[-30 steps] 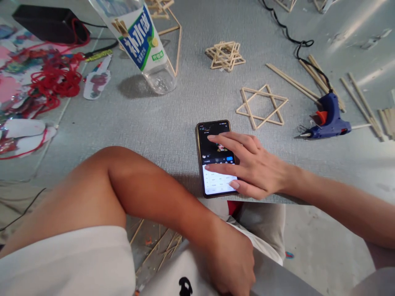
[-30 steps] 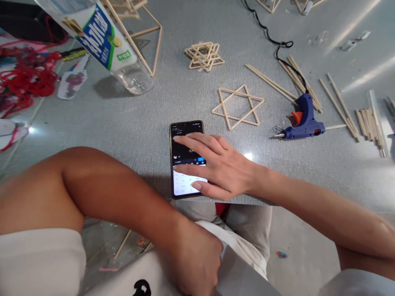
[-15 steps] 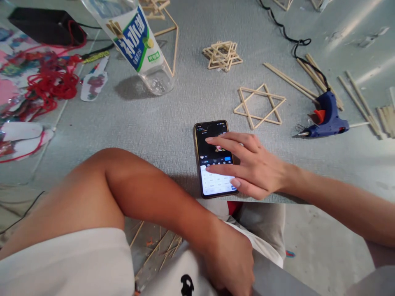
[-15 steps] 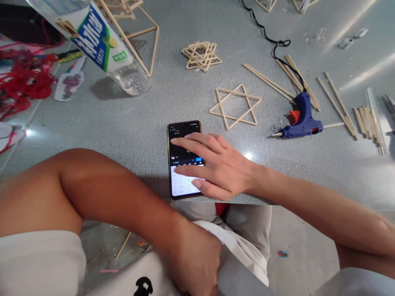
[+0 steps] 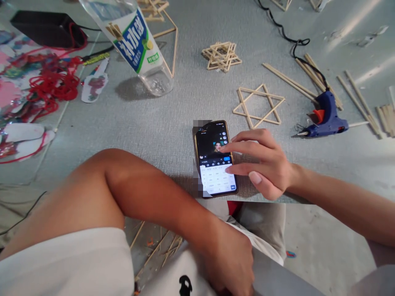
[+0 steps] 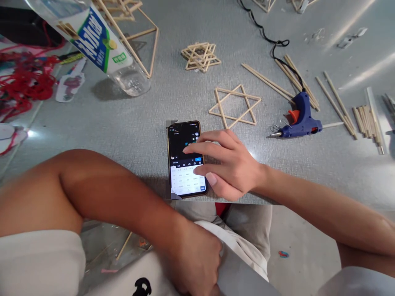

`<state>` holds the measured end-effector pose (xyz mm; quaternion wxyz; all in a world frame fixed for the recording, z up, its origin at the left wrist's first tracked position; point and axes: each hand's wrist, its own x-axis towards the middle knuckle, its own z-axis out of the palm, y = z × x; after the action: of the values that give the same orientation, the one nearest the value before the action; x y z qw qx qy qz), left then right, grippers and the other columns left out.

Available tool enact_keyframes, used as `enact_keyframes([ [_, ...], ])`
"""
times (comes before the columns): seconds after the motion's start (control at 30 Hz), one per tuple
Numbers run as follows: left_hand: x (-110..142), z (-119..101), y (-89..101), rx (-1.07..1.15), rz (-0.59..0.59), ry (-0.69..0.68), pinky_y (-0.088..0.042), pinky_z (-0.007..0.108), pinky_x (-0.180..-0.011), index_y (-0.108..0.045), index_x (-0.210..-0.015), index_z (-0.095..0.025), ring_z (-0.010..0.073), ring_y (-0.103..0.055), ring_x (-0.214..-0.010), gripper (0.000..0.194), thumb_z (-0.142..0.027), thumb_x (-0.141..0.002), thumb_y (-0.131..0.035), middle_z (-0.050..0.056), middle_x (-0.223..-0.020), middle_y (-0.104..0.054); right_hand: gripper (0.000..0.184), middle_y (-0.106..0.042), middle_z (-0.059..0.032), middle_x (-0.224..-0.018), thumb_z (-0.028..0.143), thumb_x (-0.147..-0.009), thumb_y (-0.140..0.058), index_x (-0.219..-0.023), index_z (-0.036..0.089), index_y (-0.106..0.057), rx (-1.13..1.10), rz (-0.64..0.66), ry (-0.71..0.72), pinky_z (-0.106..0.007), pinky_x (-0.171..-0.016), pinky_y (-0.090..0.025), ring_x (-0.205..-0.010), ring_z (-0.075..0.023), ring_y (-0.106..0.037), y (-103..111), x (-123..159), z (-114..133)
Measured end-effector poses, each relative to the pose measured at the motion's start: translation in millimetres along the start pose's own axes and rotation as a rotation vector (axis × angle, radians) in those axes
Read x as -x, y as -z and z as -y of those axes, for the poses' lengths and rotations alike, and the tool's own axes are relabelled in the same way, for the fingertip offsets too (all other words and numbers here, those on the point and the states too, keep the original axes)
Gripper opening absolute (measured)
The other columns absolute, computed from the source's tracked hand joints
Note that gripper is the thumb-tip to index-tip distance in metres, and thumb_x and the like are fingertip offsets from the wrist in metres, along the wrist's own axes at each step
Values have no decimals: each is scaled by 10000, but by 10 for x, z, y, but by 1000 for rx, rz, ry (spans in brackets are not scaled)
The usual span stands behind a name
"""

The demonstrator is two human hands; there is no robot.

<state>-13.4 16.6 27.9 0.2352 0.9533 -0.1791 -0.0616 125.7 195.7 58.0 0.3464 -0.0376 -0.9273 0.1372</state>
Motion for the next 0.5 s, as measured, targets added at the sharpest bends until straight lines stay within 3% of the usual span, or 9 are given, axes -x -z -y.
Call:
enact_keyframes([
  [0.17, -31, -5, -14, 29, 27, 2, -245, 354, -457, -877, -1007, -401, 115, -17, -433, 172, -496, -883, -949, -151, -786, -768, 469, -542, -143, -1761, 410, -1179, -371, -1495, 267, -686, 48, 187, 1, -556, -1202, -476, -1621, -331, -471, -99, -60, 47],
  [0.3, -53, -23, -109, 65, -8, 8, -275, 367, -451, -883, -954, -387, 113, -12, -434, 206, -499, -824, -998, -145, -743, -746, 495, -402, -198, -1842, 440, -1200, -349, -1550, 268, -654, 42, 251, -23, -572, -1228, -418, -1710, -366, -366, -184, -89, 67],
  [0.43, -73, -27, -233, 44, -104, 29, -261, 387, -428, -881, -891, -382, 121, 34, -447, 262, -527, -742, -1040, -150, -664, -693, 506, -367, -185, -1869, 463, -1207, -346, -1573, 286, -648, 39, 245, -53, -577, -1227, -416, -1733, -375, -346, -197, -95, 77],
  [0.5, -72, -23, -251, 48, -141, 32, -257, 389, -424, -879, -875, -379, 125, 23, -444, 261, -534, -739, -1038, -144, -649, -690, 489, -446, -169, -1832, 437, -1198, -359, -1522, 261, -681, 41, 203, -26, -576, -1227, -433, -1699, -367, -408, -156, -84, 67],
])
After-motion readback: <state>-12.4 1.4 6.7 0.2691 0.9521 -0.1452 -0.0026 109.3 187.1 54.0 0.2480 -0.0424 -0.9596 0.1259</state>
